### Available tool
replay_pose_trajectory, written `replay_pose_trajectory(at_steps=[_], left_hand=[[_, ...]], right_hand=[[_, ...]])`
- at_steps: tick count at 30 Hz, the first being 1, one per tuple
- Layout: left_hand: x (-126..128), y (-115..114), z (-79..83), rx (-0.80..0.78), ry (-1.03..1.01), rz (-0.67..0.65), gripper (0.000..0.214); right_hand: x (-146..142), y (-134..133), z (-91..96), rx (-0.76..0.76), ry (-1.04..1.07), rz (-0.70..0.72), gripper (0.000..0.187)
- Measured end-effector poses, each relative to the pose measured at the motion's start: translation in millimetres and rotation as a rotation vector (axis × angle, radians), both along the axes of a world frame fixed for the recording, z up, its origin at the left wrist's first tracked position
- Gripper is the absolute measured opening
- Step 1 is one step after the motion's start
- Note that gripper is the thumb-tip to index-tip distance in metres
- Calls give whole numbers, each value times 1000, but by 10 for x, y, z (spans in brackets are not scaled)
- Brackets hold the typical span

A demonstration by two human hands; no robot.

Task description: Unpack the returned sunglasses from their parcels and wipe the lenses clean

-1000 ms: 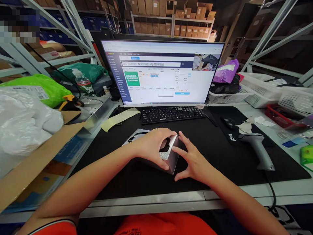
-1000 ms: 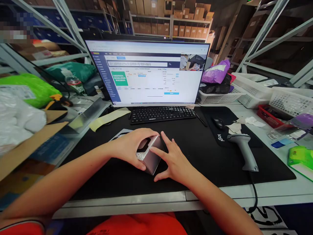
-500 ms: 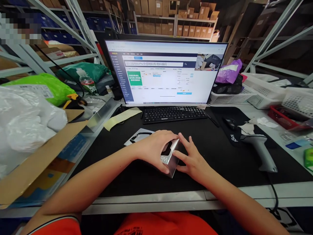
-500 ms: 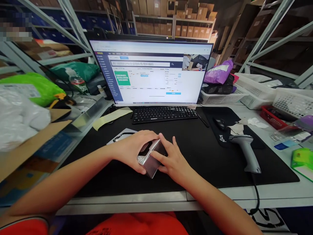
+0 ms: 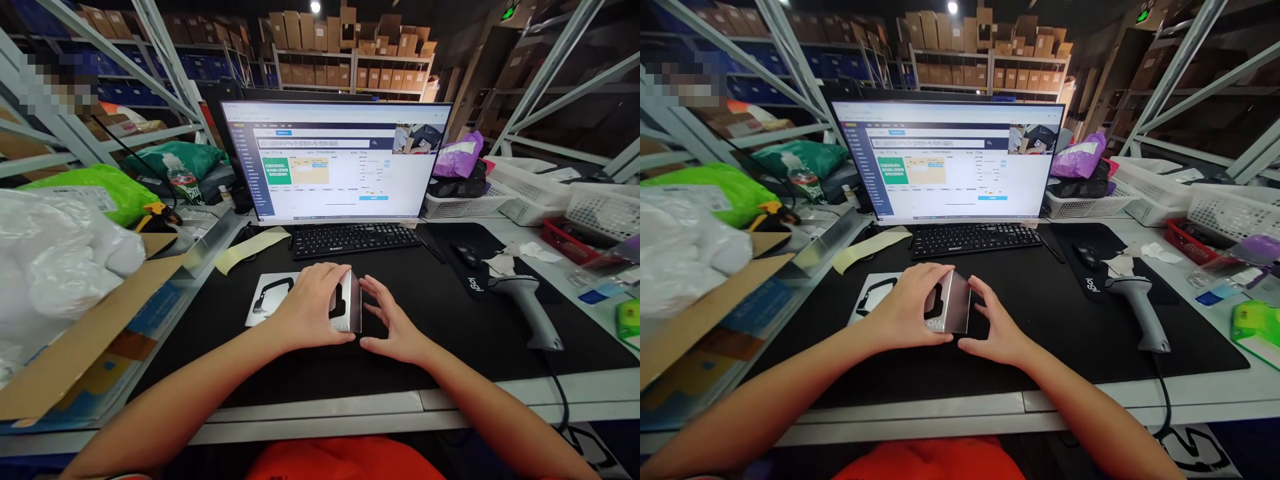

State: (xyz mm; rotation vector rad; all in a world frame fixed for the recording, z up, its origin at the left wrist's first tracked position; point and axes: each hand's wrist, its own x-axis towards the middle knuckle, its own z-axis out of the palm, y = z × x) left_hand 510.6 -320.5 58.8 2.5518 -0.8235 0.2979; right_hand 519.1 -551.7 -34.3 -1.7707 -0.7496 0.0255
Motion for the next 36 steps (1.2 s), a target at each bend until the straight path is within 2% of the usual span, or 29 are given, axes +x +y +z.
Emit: replay_pose_trajectory(at_steps=[2,4,6,8,10,13,15,16,18,20,22,25,28,30,33,36], left_hand=[[-116,-66,-147,3,-150,64,91],[-245,-152,-358,28,-326,116,81],[-375,-237,-563,78,-470,114,74],[-482,-288,-662,140,-532,67,69],[-539,-274,-586,179,-503,-17,71],[-481,-119,-185,144,-318,-107,84],[-330,21,130,144,-131,-91,86],[-227,82,257,183,-32,-105,95],[-3,159,410,293,270,-194,107],[183,174,431,348,561,-326,104],[275,154,383,301,642,-341,97],[239,127,331,209,518,-224,99],[133,123,362,229,331,-150,108],[94,107,385,286,221,-157,111],[105,46,348,356,184,-198,111],[145,-26,242,392,229,-274,101]], right_hand=[[-4,56,-63,144,174,68,104],[-22,121,-143,209,285,114,115],[-44,160,-210,182,307,89,129],[-61,151,-235,103,237,-1,131],[-67,96,-197,-5,95,-38,128],[-69,-7,-34,-153,-180,62,129],[-75,-51,92,-212,-335,142,124],[-78,-64,142,-231,-399,166,118],[-78,-77,193,-256,-513,187,108],[-67,-89,177,-268,-585,169,105],[-44,-110,129,-263,-602,121,104],[1,-157,100,-189,-574,42,95],[30,-209,154,-185,-549,6,81],[30,-235,190,-256,-580,-17,79],[0,-233,177,-389,-680,-66,79],[-34,-187,103,-508,-756,4,85]])
